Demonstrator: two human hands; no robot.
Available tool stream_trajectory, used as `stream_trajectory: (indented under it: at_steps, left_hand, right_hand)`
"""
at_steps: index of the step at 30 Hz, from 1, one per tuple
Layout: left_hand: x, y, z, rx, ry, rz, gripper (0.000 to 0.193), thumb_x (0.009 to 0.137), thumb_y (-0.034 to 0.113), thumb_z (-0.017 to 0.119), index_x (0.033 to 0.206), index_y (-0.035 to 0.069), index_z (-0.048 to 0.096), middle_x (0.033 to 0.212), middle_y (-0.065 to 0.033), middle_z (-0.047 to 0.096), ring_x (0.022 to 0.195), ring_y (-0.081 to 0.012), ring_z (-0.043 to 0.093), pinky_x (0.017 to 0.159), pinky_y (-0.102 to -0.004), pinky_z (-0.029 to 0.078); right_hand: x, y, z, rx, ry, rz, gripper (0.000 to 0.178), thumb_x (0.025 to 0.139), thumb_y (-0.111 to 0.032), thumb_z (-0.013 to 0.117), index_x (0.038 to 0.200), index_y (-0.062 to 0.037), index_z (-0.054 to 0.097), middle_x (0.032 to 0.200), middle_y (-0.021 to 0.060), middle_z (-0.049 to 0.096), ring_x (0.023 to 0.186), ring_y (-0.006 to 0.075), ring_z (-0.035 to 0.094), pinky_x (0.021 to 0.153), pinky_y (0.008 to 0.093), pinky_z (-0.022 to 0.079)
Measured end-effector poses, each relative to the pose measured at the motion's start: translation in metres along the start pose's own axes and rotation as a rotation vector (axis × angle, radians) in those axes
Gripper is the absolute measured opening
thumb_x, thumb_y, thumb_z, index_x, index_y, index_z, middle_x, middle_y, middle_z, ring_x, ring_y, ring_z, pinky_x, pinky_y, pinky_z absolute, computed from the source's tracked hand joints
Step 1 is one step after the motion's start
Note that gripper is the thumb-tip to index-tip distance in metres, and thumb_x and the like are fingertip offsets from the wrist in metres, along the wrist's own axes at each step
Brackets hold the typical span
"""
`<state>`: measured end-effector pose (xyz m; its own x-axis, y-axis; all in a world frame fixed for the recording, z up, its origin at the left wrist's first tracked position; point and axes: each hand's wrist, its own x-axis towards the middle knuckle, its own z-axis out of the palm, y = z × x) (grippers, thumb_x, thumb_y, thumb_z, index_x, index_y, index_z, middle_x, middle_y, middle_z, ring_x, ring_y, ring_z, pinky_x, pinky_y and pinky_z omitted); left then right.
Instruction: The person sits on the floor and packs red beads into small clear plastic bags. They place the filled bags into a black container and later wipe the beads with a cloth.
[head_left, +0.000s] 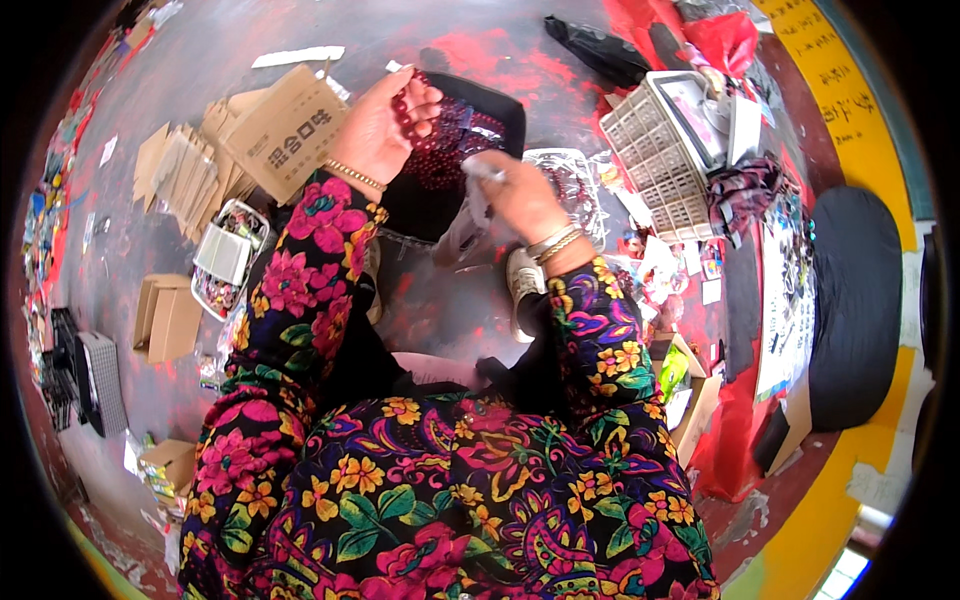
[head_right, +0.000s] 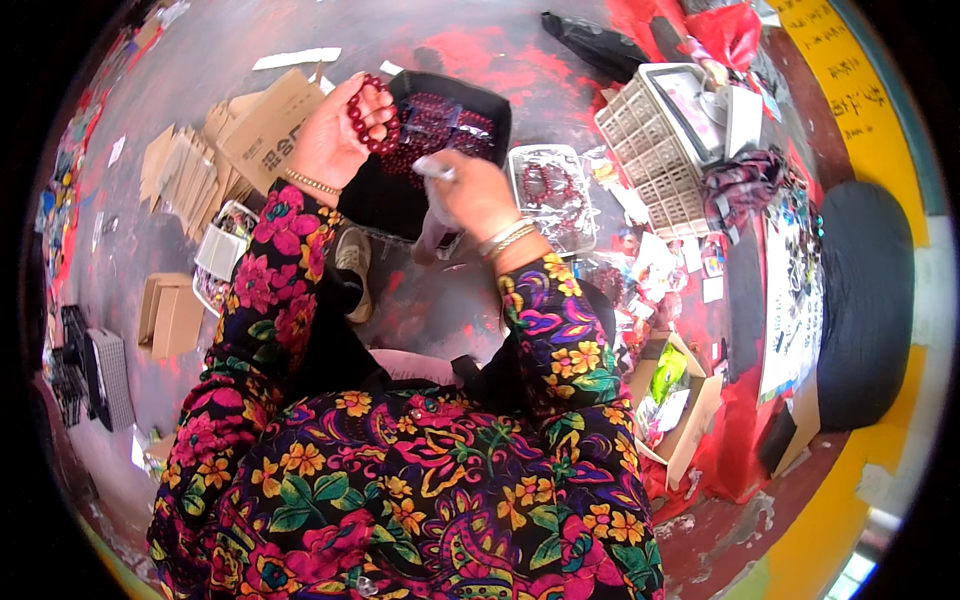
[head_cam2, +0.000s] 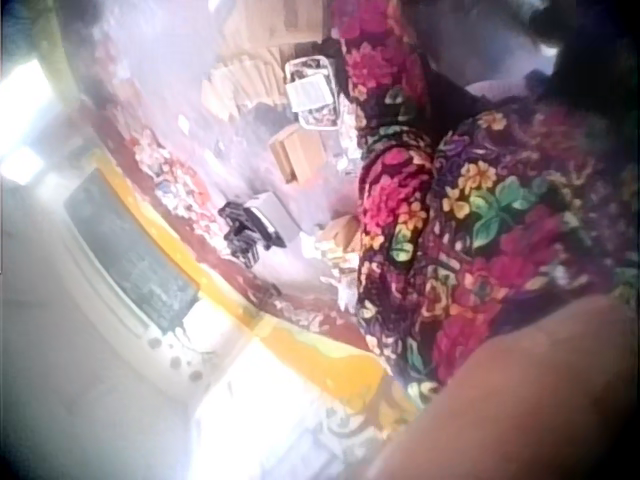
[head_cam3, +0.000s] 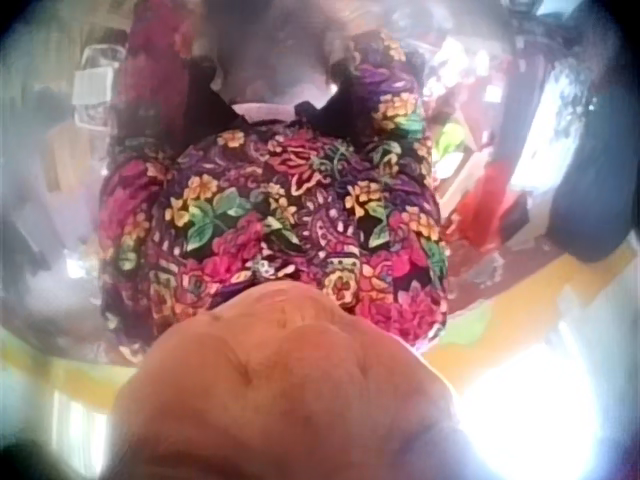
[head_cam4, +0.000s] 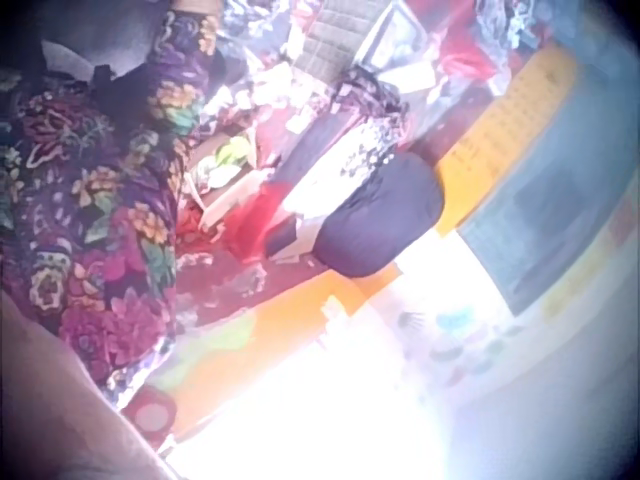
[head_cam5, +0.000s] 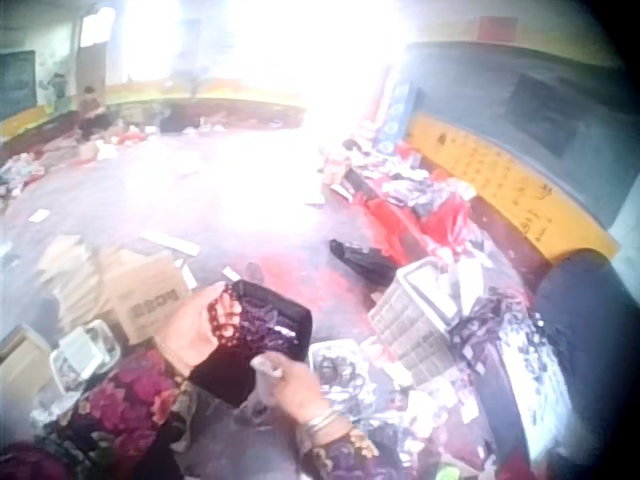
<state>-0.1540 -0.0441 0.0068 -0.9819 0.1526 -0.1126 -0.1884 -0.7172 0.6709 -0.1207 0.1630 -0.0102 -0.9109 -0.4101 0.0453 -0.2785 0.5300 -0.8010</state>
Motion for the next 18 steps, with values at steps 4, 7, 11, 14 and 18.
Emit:
stream_trajectory:
  at_steps: [4, 7, 11, 14, 18]
  left_hand:
    - [-0.002, 0.006, -0.004, -0.021, -0.022, 0.029, 0.018, 0.087, 0.023, 0.055, 0.079, 0.007, 0.059, 0.082, -0.0077, 0.062, 0.076, -0.0187, 0.056, 0.062, -0.0262, 0.041]
    - [-0.005, 0.01, -0.004, -0.009, 0.015, 0.043, 0.018, 0.087, 0.023, 0.056, 0.079, 0.007, 0.059, 0.082, -0.0078, 0.063, 0.076, -0.0186, 0.057, 0.063, -0.0264, 0.042]
    - [-0.006, 0.013, -0.006, 0.002, 0.016, 0.069, 0.02, 0.087, 0.025, 0.055, 0.077, 0.008, 0.059, 0.082, -0.008, 0.063, 0.076, -0.0183, 0.057, 0.064, -0.0265, 0.042]
    - [-0.004, 0.013, -0.008, 0.013, 0.015, 0.082, 0.022, 0.087, 0.026, 0.054, 0.075, 0.008, 0.058, 0.082, -0.008, 0.063, 0.076, -0.0177, 0.057, 0.064, -0.0268, 0.042]
    - [-0.007, 0.012, -0.008, 0.016, 0.025, 0.077, 0.022, 0.087, 0.026, 0.054, 0.075, 0.008, 0.058, 0.082, -0.008, 0.063, 0.075, -0.0166, 0.057, 0.065, -0.0266, 0.042]
  right_hand:
    - [0.007, 0.007, -0.006, 0.226, 0.053, 0.196, 0.023, 0.087, -0.022, 0.053, 0.099, -0.0054, 0.062, 0.073, 0.006, 0.061, 0.064, 0.0137, 0.057, 0.059, 0.0266, 0.047]
    - [0.009, 0.002, -0.005, 0.476, 0.091, 0.218, 0.023, 0.092, -0.021, 0.049, 0.098, -0.0037, 0.062, 0.083, 0.0024, 0.061, 0.071, 0.0088, 0.056, 0.06, 0.0208, 0.048]
    - [0.011, 0.003, 0.001, 0.74, 0.155, 0.118, 0.019, 0.092, -0.015, 0.05, 0.1, -0.0021, 0.061, 0.089, 0.0018, 0.06, 0.08, 0.0097, 0.056, 0.07, 0.0228, 0.049]
    - [0.007, 0.0, -0.003, 0.629, 0.105, 0.039, 0.018, 0.09, -0.012, 0.05, 0.1, -0.0009, 0.06, 0.092, 0.0046, 0.061, 0.085, 0.0124, 0.057, 0.075, 0.0243, 0.047]
    - [-0.001, 0.001, -0.001, 0.511, -0.281, 0.048, 0.017, 0.082, 0.002, 0.053, 0.097, -0.0012, 0.061, 0.087, 0.0019, 0.061, 0.082, 0.0104, 0.056, 0.074, 0.024, 0.046]
